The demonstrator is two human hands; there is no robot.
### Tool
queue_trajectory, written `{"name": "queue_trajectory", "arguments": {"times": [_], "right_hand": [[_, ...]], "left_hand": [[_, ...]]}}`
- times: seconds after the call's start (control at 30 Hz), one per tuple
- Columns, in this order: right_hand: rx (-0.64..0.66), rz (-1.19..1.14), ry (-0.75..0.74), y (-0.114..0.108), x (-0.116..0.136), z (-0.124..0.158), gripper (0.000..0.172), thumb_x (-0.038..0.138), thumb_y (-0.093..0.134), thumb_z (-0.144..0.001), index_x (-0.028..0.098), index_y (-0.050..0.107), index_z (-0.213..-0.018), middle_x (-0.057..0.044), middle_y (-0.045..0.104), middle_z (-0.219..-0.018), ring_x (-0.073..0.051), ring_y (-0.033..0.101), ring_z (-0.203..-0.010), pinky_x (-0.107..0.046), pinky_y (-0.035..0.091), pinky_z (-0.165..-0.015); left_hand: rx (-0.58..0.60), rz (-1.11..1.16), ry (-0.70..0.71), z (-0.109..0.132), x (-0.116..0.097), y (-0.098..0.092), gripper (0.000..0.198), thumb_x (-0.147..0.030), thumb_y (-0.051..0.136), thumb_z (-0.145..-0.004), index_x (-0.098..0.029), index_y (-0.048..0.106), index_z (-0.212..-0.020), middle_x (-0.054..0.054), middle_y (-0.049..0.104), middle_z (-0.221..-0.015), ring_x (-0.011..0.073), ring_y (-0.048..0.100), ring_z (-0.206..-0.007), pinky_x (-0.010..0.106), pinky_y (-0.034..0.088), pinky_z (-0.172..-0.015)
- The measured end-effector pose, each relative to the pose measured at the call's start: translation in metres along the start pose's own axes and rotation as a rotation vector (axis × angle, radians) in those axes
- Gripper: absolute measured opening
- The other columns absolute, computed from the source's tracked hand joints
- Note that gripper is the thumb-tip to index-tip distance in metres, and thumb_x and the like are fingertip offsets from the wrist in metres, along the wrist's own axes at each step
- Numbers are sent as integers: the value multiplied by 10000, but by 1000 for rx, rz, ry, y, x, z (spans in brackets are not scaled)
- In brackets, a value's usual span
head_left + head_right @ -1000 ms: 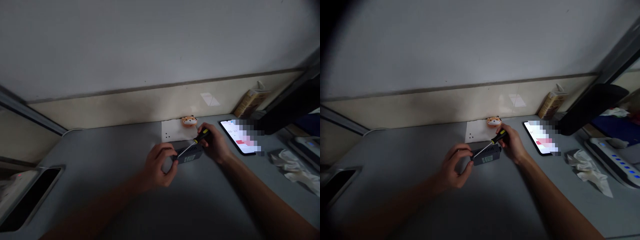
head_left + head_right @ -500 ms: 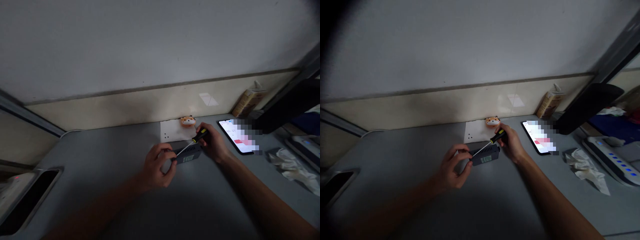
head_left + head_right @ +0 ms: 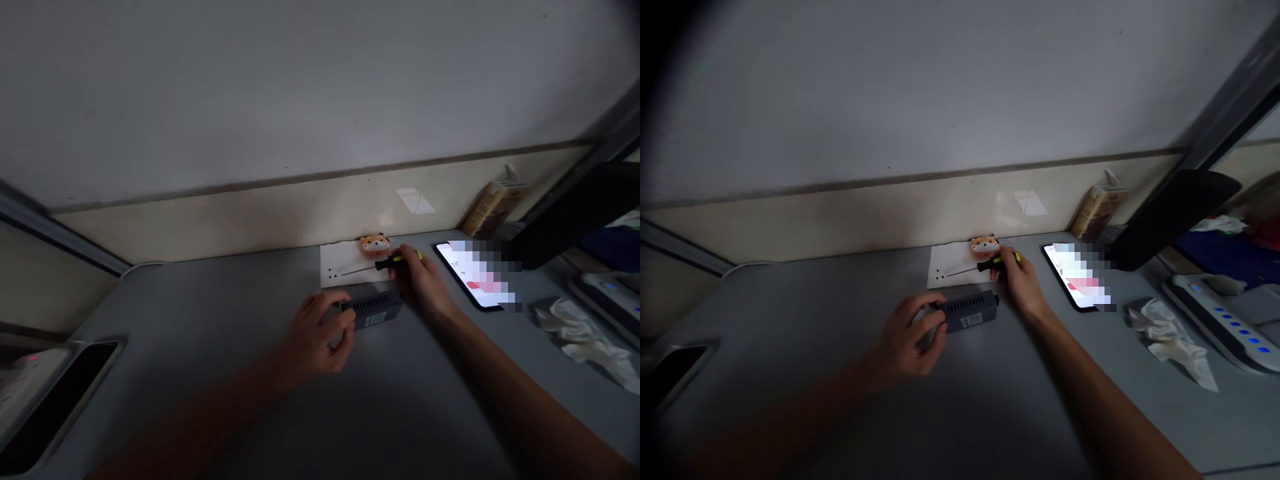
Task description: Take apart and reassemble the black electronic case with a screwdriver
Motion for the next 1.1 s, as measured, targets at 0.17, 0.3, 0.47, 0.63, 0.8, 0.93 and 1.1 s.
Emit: {"name": "queue_trajectory", "arguments": {"times": [0.17, 0.3, 0.47, 0.63, 0.8, 0.93, 1.1], "right_hand": [[83, 114, -44, 9, 0, 3, 480, 695, 657, -783, 217, 679, -822, 15, 642, -576, -99, 403, -444, -257, 266, -434], [107, 127, -7, 10, 0, 4, 538, 745, 644, -756, 215, 679, -844, 6, 675, -612, -88, 377, -425, -260, 262, -425], [81, 15, 29, 5, -1, 1, 551, 739, 650, -755, 200, 713, -847, -7, 669, -622, -99, 423, -468, -261, 302, -441], [19, -189, 86, -2, 0, -3, 422, 627, 710, -726, 205, 701, -753, 4, 605, -561, -101, 430, -476, -244, 282, -417], [-74, -408, 74, -12, 9, -5, 220, 394, 720, -659, 213, 612, -598, 7, 585, -573, -72, 384, -422, -243, 256, -371], [-164, -483, 65, -21, 11, -6, 138, 298, 678, -596, 198, 597, -545, -2, 588, -597, -63, 390, -420, -225, 256, -350], [-105, -440, 33, -22, 10, -8, 141, 304, 662, -611, 199, 588, -554, -15, 557, -581, -87, 459, -462, -218, 254, -335]], "left_hand": [[-32, 38, -55, -1, 2, -2, 205, -74, 542, -864, -230, 526, -996, 82, 687, -1041, 205, 685, -917, 332, 537, -778], [-93, 76, -147, -2, 9, -4, 186, -70, 554, -851, -221, 528, -957, 78, 663, -1032, 200, 669, -908, 329, 541, -798], [-160, 105, -282, -1, 22, -5, 191, -45, 513, -820, -225, 495, -883, 43, 636, -961, 178, 646, -863, 309, 527, -772], [-142, -22, -266, 0, 19, -7, 209, -42, 525, -802, -226, 537, -902, 55, 699, -1034, 223, 668, -984, 375, 491, -861], [-52, -85, -37, 2, 0, -2, 344, -55, 559, -827, -236, 638, -1109, 78, 711, -1215, 259, 631, -1203, 415, 464, -982], [14, -47, 67, 3, -5, 3, 396, -49, 558, -818, -225, 649, -1161, 64, 734, -1171, 231, 638, -1186, 383, 489, -998], [-3, -66, 74, 3, -3, 4, 382, -41, 559, -831, -212, 665, -1155, 55, 754, -1110, 216, 658, -1122, 378, 494, -997]]}}
Point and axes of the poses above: each hand's wrist, its own z-axis away from the middle knuckle, its own y-axis out of the palm, x = y × z, the point moved 5 cm from there along -z, towards the middle knuckle
